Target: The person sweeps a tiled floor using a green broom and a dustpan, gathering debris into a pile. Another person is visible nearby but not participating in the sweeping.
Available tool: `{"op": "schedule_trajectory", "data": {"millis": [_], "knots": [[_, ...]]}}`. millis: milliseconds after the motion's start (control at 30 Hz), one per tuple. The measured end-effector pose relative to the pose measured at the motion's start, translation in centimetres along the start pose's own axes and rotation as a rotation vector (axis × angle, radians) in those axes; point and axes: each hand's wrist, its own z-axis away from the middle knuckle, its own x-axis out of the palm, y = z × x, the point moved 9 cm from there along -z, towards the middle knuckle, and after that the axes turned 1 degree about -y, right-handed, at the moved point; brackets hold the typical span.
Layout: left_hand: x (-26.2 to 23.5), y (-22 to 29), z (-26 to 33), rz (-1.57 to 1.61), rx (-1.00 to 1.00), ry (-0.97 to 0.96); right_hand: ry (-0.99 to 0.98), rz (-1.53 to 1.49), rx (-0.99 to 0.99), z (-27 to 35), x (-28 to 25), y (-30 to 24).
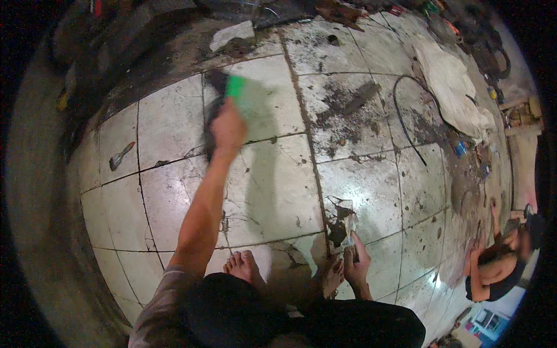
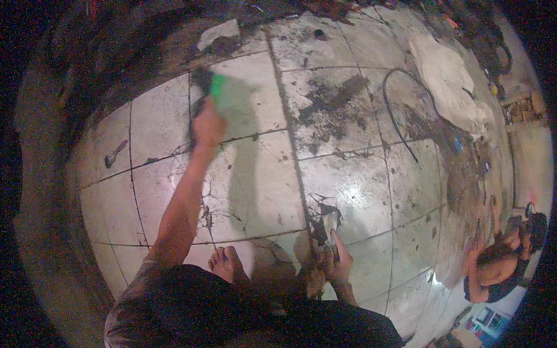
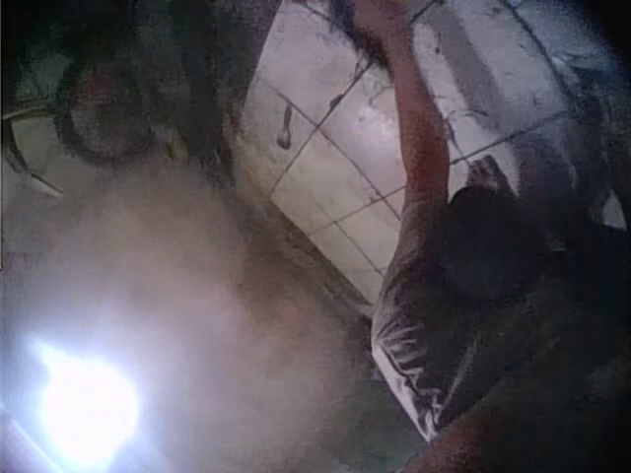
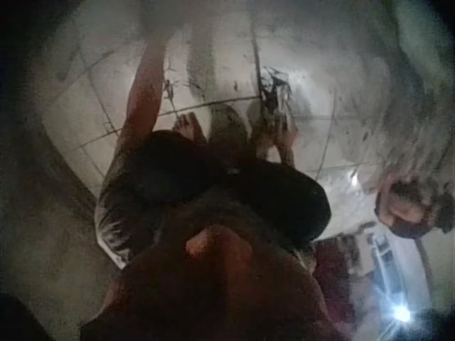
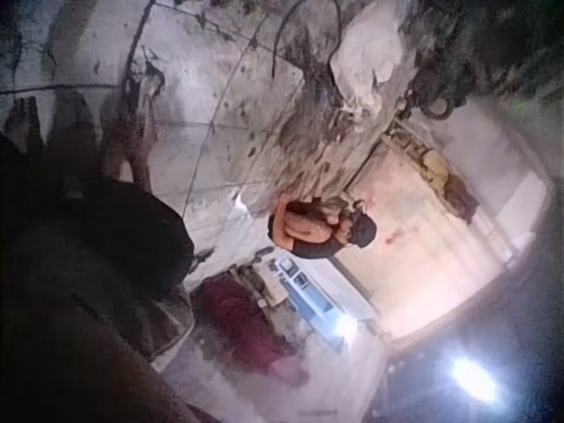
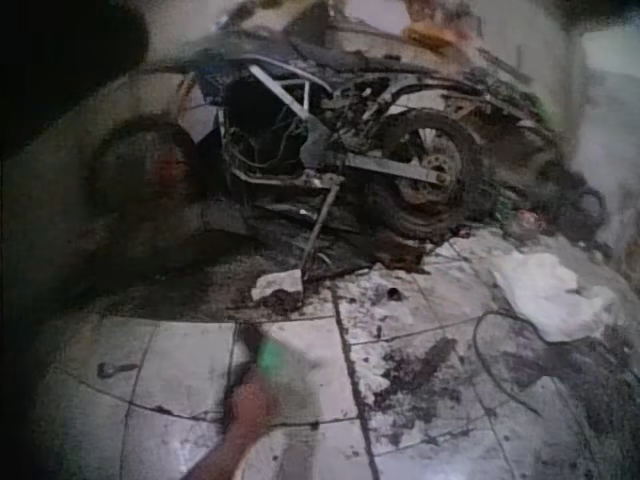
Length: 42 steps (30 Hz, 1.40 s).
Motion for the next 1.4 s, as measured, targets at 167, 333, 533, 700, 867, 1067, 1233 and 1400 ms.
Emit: {"op": "schedule_trajectory", "data": {"millis": [167, 333, 533, 700, 867, 1067, 1233, 1400], "knots": [[5.8, 24.5, 5.2, 0.268, 0.320, -0.423, 0.073, -0.090, -0.053, -1.0, -0.6, 0.7], [2.9, 29.0, 0.4, 0.786, 0.196, -0.298, 0.000, -0.214, 0.114, -0.7, -0.7, 0.8], [-11.2, 21.9, -2.6, 0.590, 0.501, -0.227, 0.117, -0.195, 0.000, -1.2, -1.6, 2.6], [-8.8, 12.1, -2.2, 0.184, 0.221, -0.290, 0.017, -0.306, 0.072, -4.8, 0.1, 1.8], [4.2, 18.4, 1.8, 0.198, 0.233, -0.360, 0.115, -0.402, -0.072, -7.8, 0.0, -0.1], [11.5, 36.2, 5.4, 0.547, 0.139, -0.412, 0.255, -0.311, 0.086, -6.8, -4.4, 6.4], [14.8, 38.9, 2.9, 0.860, -0.024, -0.449, 0.391, -0.442, 0.197, -9.4, -9.0, 9.8], [5.1, 36.8, 1.8, 0.809, 0.193, -0.564, 0.558, -0.485, -0.089, -21.8, -16.1, 6.7]]}}
